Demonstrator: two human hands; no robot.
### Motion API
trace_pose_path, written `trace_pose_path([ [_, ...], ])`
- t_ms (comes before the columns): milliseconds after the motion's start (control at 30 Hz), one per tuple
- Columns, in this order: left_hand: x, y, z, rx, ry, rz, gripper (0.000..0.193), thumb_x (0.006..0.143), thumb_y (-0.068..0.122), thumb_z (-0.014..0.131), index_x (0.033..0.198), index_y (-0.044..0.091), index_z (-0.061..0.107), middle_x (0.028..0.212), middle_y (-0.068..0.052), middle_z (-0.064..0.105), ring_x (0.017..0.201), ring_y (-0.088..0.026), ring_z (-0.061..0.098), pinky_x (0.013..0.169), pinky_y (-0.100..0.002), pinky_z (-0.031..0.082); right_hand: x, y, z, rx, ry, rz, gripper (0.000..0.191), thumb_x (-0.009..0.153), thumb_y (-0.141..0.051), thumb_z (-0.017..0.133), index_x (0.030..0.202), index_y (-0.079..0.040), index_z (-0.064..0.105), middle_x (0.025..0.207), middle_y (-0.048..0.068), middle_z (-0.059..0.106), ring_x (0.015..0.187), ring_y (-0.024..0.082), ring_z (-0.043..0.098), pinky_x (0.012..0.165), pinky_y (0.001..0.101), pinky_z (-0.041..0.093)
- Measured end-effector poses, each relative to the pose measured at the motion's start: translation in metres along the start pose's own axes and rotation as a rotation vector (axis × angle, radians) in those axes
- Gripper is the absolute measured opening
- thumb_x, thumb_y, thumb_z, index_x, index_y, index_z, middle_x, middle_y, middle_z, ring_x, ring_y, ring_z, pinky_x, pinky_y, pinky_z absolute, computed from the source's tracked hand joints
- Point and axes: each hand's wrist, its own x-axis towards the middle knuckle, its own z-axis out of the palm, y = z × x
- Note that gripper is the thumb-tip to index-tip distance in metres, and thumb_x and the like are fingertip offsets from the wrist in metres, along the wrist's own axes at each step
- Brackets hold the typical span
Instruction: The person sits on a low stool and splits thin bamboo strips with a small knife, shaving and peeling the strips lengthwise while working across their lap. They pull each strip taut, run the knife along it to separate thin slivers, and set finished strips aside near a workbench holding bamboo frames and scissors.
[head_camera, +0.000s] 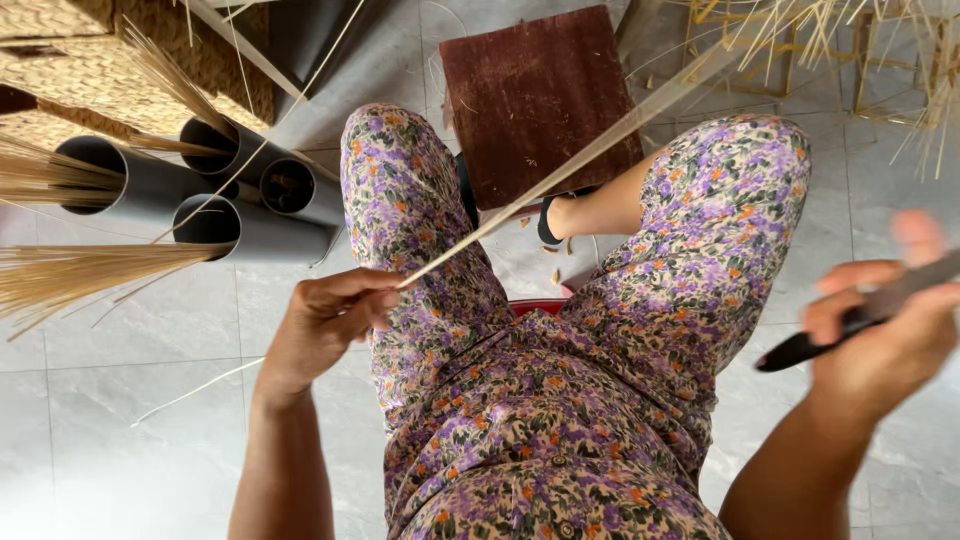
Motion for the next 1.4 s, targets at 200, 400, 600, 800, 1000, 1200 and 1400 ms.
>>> trace_pose_path([
  [200, 0.011, 0.024, 0.041, -0.147, -0.134, 0.035, 0.023, 0.095, 0.006, 0.071, 0.118, 0.006, 0.076, 0.088, -0.001, 0.075, 0.067, -0.005, 0.061, 0.054, -0.021, 0.047, -0.033, -0.057, 0.104, 0.348, -0.648, 0.274, 0.061, 0.114, -0.035, 0.049, 0.159, 0.005, 0.039, 0.079, 0.009, 0.062, 0.054, 0.010, 0.047, 0.052, 0.0243, 0.041],
  [400, 0.009, 0.039, 0.050, -0.103, -0.180, 0.057, 0.023, 0.094, 0.007, 0.072, 0.117, 0.005, 0.077, 0.089, -0.002, 0.076, 0.069, -0.006, 0.062, 0.059, -0.022, 0.052, -0.014, -0.081, 0.136, 0.785, -0.773, 0.474, 0.062, 0.111, -0.029, 0.055, 0.164, -0.006, 0.031, 0.083, 0.013, 0.062, 0.049, 0.009, 0.045, 0.043, 0.0243, 0.040],
  [600, 0.013, 0.065, 0.065, -0.004, -0.178, 0.163, 0.024, 0.095, 0.007, 0.072, 0.119, 0.005, 0.075, 0.097, -0.004, 0.077, 0.077, -0.009, 0.067, 0.066, -0.024, 0.055, -0.019, -0.084, 0.141, 0.810, -0.783, 0.605, 0.063, 0.110, -0.031, 0.056, 0.162, -0.002, 0.034, 0.079, 0.014, 0.060, 0.045, 0.008, 0.040, 0.041, 0.0226, 0.037],
  [800, 0.030, 0.094, 0.102, 0.016, -0.158, 0.385, 0.021, 0.097, 0.007, 0.074, 0.119, 0.005, 0.074, 0.100, -0.005, 0.076, 0.089, -0.012, 0.074, 0.078, -0.026, 0.060, -0.027, -0.096, 0.144, 0.814, -0.811, 0.667, 0.065, 0.109, -0.034, 0.056, 0.161, -0.003, 0.034, 0.079, 0.016, 0.061, 0.044, 0.009, 0.040, 0.040, 0.0224, 0.036],
  [1000, 0.037, 0.104, 0.112, 0.044, -0.085, 0.478, 0.019, 0.097, 0.005, 0.076, 0.116, 0.009, 0.074, 0.099, -0.003, 0.070, 0.090, -0.013, 0.073, 0.079, -0.026, 0.060, -0.032, -0.110, 0.144, 0.747, -0.776, 0.702, 0.066, 0.107, -0.037, 0.057, 0.159, -0.002, 0.037, 0.076, 0.016, 0.063, 0.043, 0.008, 0.041, 0.039, 0.0218, 0.035],
  [1200, 0.034, 0.106, 0.112, 0.115, -0.048, 0.519, 0.022, 0.094, 0.004, 0.079, 0.115, 0.012, 0.076, 0.095, -0.002, 0.067, 0.088, -0.013, 0.068, 0.080, -0.027, 0.058, -0.037, -0.113, 0.138, 0.737, -0.753, 0.740, 0.063, 0.108, -0.037, 0.060, 0.157, 0.000, 0.045, 0.072, 0.014, 0.060, 0.044, 0.008, 0.039, 0.040, 0.0223, 0.035],
  [1400, 0.032, 0.109, 0.114, 0.127, -0.040, 0.522, 0.025, 0.095, 0.005, 0.079, 0.118, 0.013, 0.076, 0.092, -0.001, 0.064, 0.084, -0.012, 0.065, 0.078, -0.027, 0.055, -0.038, -0.104, 0.136, 0.822, -0.766, 0.781, 0.059, 0.106, -0.032, 0.061, 0.155, -0.003, 0.045, 0.072, 0.015, 0.060, 0.043, 0.009, 0.039, 0.038, 0.0239, 0.036],
])
